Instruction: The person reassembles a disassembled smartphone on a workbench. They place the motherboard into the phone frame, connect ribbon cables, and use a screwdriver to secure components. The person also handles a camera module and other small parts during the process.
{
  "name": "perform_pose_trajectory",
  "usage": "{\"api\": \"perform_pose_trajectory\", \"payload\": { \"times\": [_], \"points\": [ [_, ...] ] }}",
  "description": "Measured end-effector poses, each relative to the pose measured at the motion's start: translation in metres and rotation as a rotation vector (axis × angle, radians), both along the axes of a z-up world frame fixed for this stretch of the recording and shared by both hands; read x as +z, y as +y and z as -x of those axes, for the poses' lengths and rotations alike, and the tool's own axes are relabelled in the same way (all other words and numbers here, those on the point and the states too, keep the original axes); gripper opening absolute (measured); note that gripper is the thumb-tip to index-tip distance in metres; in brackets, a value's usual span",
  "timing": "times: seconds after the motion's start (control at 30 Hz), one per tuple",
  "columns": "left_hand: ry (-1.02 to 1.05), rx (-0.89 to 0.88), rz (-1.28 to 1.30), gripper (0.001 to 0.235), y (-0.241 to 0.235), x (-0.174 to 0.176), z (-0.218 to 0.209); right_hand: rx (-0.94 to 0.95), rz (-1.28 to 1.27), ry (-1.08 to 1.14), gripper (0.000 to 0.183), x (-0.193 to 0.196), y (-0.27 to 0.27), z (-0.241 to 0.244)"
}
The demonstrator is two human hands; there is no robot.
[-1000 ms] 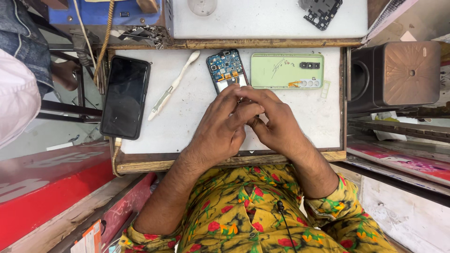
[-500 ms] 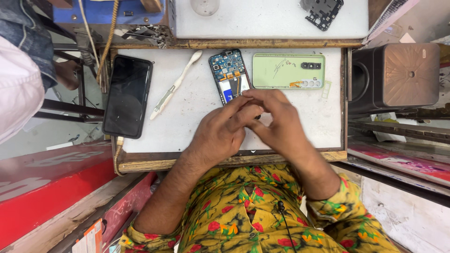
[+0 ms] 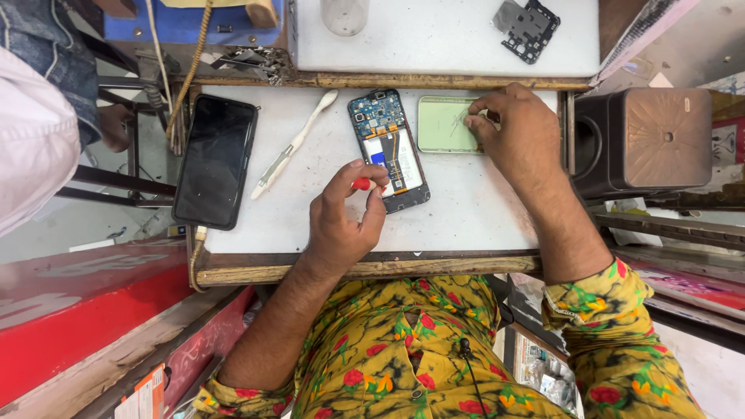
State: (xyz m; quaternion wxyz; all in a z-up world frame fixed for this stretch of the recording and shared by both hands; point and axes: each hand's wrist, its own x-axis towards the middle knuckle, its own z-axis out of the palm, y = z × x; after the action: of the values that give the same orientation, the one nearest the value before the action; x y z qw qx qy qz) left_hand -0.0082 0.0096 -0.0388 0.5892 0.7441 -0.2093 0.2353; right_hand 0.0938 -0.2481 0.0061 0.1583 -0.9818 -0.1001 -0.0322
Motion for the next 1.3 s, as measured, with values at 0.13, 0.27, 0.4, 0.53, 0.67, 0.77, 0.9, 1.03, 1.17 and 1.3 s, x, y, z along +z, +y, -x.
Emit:
{"api": "perform_pose_trajectory", "payload": {
  "times": [0.13,0.27,0.4,0.53,0.67,0.77,0.9,1.03,1.17,1.3],
  "points": [
    [0.023,0.022,-0.010,0.071,0.001,-0.001,0.001,-0.036,0.034,0.011,0.017,-0.005,0.006,-0.004],
    [0.019,0.015,-0.026,0.070,-0.001,-0.003,-0.001,0.085,0.118,-0.092,0.015,-0.008,0.010,-0.003],
    [0.028,0.040,-0.027,0.069,-0.001,0.000,-0.001,0.076,0.064,-0.039,0.015,-0.009,0.009,0.003],
    [0.008,0.081,-0.021,0.069,0.001,0.003,0.001,0.138,-0.267,-0.215,0.021,-0.015,0.003,0.031],
    [-0.001,0.077,-0.032,0.070,0.001,0.003,0.000,0.083,-0.504,-0.019,0.026,-0.024,0.010,0.066],
    [0.003,0.044,0.016,0.071,0.000,0.001,-0.001,0.057,-0.787,0.161,0.006,-0.031,0.030,0.094],
    [0.027,-0.038,0.130,0.075,-0.002,-0.003,0.006,-0.033,-0.877,0.358,0.006,-0.038,0.052,0.111],
    [0.005,-0.157,0.173,0.081,-0.002,-0.003,0.006,0.168,-0.699,0.145,0.013,-0.039,0.057,0.109],
    [0.014,-0.201,0.126,0.081,-0.001,-0.002,0.008,0.092,-0.677,0.219,0.015,-0.042,0.056,0.109],
    [0.021,-0.192,0.044,0.079,-0.002,-0.001,0.008,0.072,-0.627,0.203,0.018,-0.047,0.054,0.110]
  ]
}}
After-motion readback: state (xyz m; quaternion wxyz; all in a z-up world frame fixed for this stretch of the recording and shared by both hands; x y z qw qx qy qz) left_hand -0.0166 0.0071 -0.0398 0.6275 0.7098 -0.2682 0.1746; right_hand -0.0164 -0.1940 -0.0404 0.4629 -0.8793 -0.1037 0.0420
